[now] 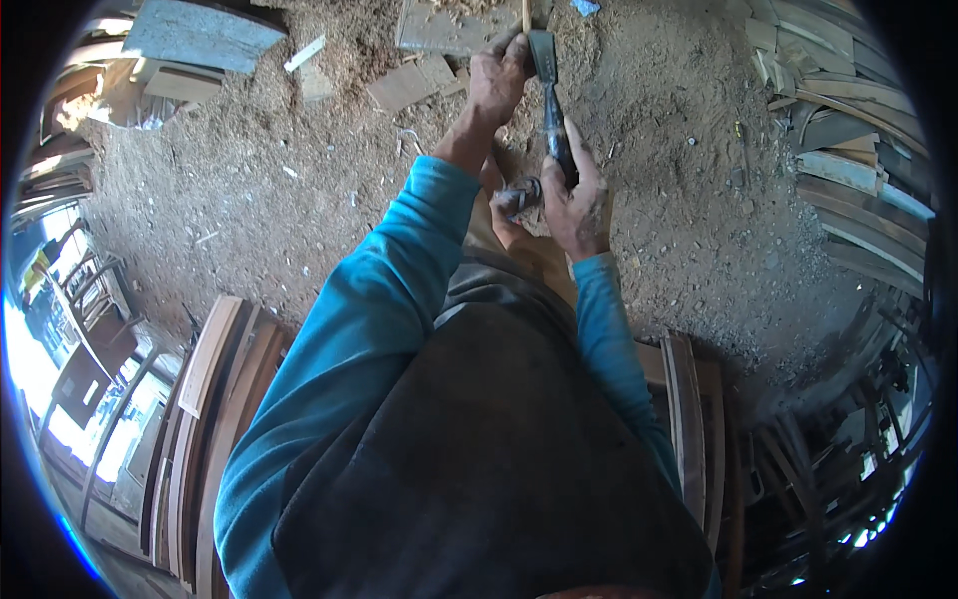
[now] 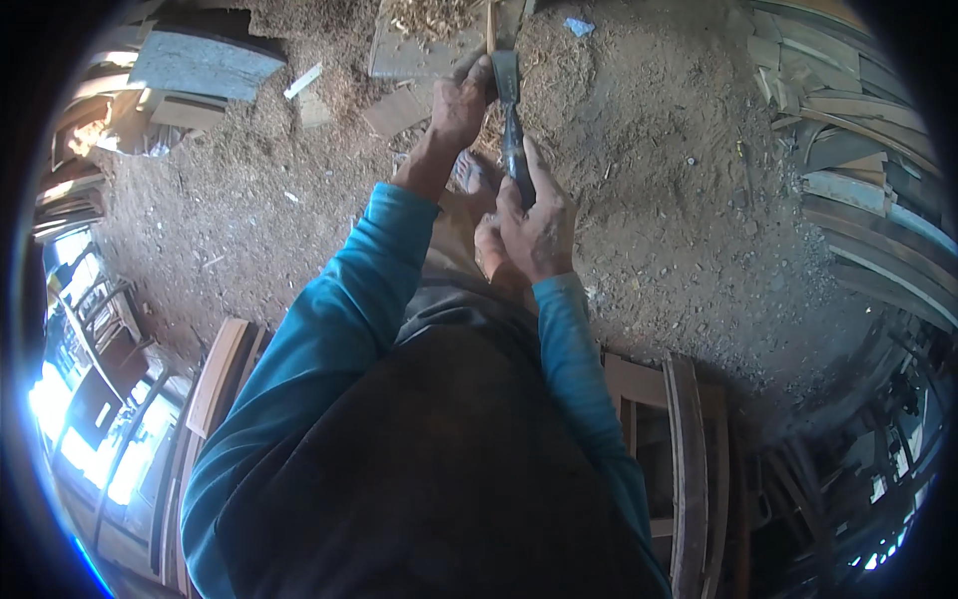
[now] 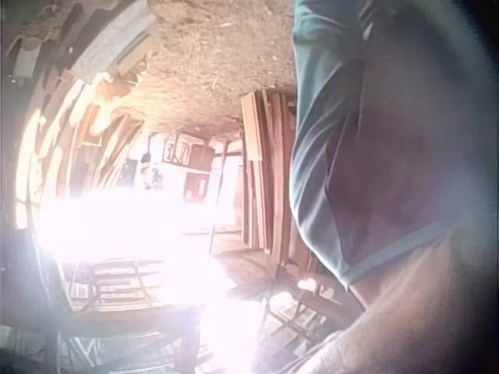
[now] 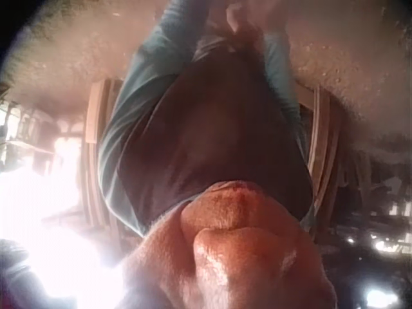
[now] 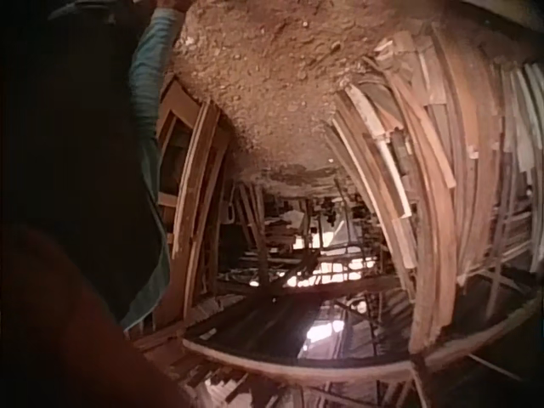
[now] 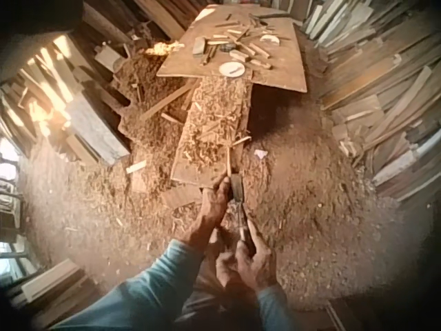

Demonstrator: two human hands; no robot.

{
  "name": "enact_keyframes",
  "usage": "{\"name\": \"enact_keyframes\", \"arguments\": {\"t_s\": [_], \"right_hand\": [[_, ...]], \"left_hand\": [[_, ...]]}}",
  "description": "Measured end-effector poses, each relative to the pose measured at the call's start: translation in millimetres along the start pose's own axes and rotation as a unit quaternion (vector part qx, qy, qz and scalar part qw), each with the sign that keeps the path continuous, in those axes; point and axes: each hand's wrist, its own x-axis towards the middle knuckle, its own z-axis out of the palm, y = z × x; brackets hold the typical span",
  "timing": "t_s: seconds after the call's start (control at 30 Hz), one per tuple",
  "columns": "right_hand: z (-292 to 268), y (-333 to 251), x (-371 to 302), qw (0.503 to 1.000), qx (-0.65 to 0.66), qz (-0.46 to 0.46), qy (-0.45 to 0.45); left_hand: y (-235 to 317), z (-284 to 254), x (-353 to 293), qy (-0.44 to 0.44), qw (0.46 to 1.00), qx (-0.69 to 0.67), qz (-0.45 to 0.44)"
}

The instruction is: The person uses a chisel and a mallet to carve and shape small pieces of wood on a workbench covered in sawdust.

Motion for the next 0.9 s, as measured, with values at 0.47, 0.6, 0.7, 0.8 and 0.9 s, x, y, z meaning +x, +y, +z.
{"name": "enact_keyframes", "arguments": {"t_s": [0.47,0.6,0.7,0.8,0.9], "right_hand": [[3,-40,14,0.997,-0.018,0.078,-0.014],[10,-38,29,0.994,-0.064,0.087,-0.021],[17,-45,50,0.993,-0.083,0.085,-0.021],[21,-42,53,0.99,-0.101,0.091,-0.021],[27,-43,63,0.989,-0.111,0.097,-0.016]], "left_hand": [[4,0,-4,-0.025,0.998,0.051,-0.013],[-2,-3,-4,-0.03,0.999,0.001,-0.014],[1,-1,-7,-0.032,0.999,0.016,-0.01],[5,-4,-5,-0.039,0.998,0.051,-0.014],[-4,-6,-5,-0.039,0.999,0.024,-0.006]]}}
